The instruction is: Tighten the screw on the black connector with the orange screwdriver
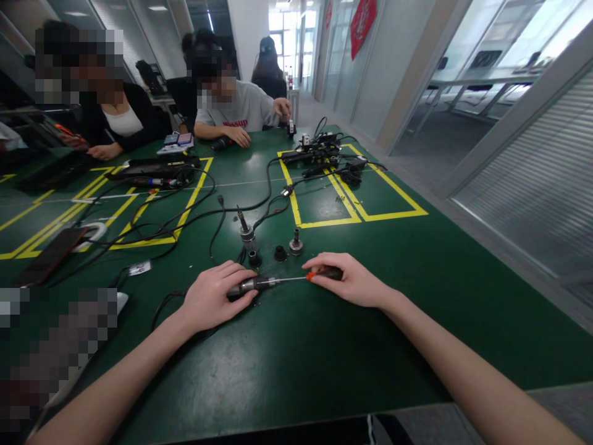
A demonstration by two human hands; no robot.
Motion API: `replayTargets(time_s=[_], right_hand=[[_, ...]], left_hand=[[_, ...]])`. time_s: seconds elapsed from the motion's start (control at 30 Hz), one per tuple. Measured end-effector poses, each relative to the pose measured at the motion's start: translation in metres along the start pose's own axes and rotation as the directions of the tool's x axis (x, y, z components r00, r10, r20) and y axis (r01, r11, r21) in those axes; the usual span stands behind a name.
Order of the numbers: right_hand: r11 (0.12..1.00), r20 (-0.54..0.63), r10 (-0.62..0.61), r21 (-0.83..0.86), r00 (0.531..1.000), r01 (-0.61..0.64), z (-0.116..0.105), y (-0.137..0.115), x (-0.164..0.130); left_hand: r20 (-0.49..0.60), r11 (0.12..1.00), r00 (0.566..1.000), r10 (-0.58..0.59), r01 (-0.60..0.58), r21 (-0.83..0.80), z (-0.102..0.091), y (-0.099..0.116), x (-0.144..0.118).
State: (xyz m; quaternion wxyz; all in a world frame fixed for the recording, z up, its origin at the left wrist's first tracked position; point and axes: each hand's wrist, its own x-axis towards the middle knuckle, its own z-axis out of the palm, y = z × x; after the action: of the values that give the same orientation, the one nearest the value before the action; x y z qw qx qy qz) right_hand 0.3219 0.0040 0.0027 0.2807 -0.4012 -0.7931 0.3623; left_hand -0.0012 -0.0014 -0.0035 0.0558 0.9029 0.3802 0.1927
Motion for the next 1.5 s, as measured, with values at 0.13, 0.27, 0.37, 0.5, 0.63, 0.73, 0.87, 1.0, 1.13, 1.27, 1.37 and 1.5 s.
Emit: replayTargets(time_s=[0.13,0.27,0.37,0.5,0.63,0.73,0.87,1.0,1.13,1.27,1.37,1.5], right_hand=[[0.999,-0.049,0.03,-0.008,0.998,-0.031,0.003,0.0007,0.0004],[0.997,0.022,0.023,-0.071,0.999,-0.021,0.0054,0.0,0.0011],[0.999,0.037,0.03,-0.024,0.999,-0.029,0.0035,-0.0006,0.0005],[0.998,-0.032,0.055,0.041,0.998,-0.054,0.0006,0.0015,-0.0003],[0.999,-0.043,0.045,0.015,0.998,-0.045,0.0024,0.0027,0.0013],[0.998,0.031,0.044,-0.049,0.999,-0.043,0.0041,0.0007,0.0018],[0.998,0.041,0.03,-0.048,0.999,-0.028,0.0034,-0.0008,0.0001],[0.998,-0.034,0.053,0.04,0.998,-0.051,0.0027,0.0015,-0.0003],[0.999,-0.043,0.047,-0.006,0.998,-0.048,0.0046,0.0015,0.0013],[0.996,0.014,0.06,-0.065,0.998,-0.059,0.0043,-0.0012,0.0014],[0.998,0.019,0.067,-0.024,0.998,-0.066,0.0022,-0.0017,0.0008],[0.997,-0.034,0.069,0.041,0.997,-0.068,0.0007,0.0011,0.0004]], left_hand=[[-0.006,1.0,1.0,0.005,-0.004,0.003,0.0,-0.0008,0.0001],[-0.008,1.0,1.0,0.005,-0.005,-0.001,-0.0008,-0.0002,0.0006],[-0.01,1.0,1.0,0.007,-0.007,-0.001,-0.0014,0.0004,0.0007],[-0.012,1.0,1.0,0.002,-0.002,-0.004,-0.0021,0.0007,0.0006],[-0.008,1.0,1.0,0.004,-0.004,-0.001,-0.0027,0.001,0.0006],[-0.004,1.0,1.0,0.005,-0.005,-0.004,-0.0028,0.001,0.0007],[-0.005,1.0,1.0,0.001,-0.001,-0.009,-0.0027,0.0009,0.0008],[-0.01,1.0,1.0,0.006,-0.006,-0.018,-0.0027,0.0007,0.0006],[-0.011,1.0,1.0,0.008,-0.008,-0.02,-0.0023,0.0003,0.0005],[-0.018,1.0,1.0,0.01,-0.011,-0.026,-0.0014,-0.0002,0.0006],[-0.022,1.0,1.0,0.009,-0.01,-0.028,-0.0012,-0.0005,0.0003],[-0.02,1.0,1.0,0.01,-0.01,-0.025,-0.0017,-0.0005,0.0]])
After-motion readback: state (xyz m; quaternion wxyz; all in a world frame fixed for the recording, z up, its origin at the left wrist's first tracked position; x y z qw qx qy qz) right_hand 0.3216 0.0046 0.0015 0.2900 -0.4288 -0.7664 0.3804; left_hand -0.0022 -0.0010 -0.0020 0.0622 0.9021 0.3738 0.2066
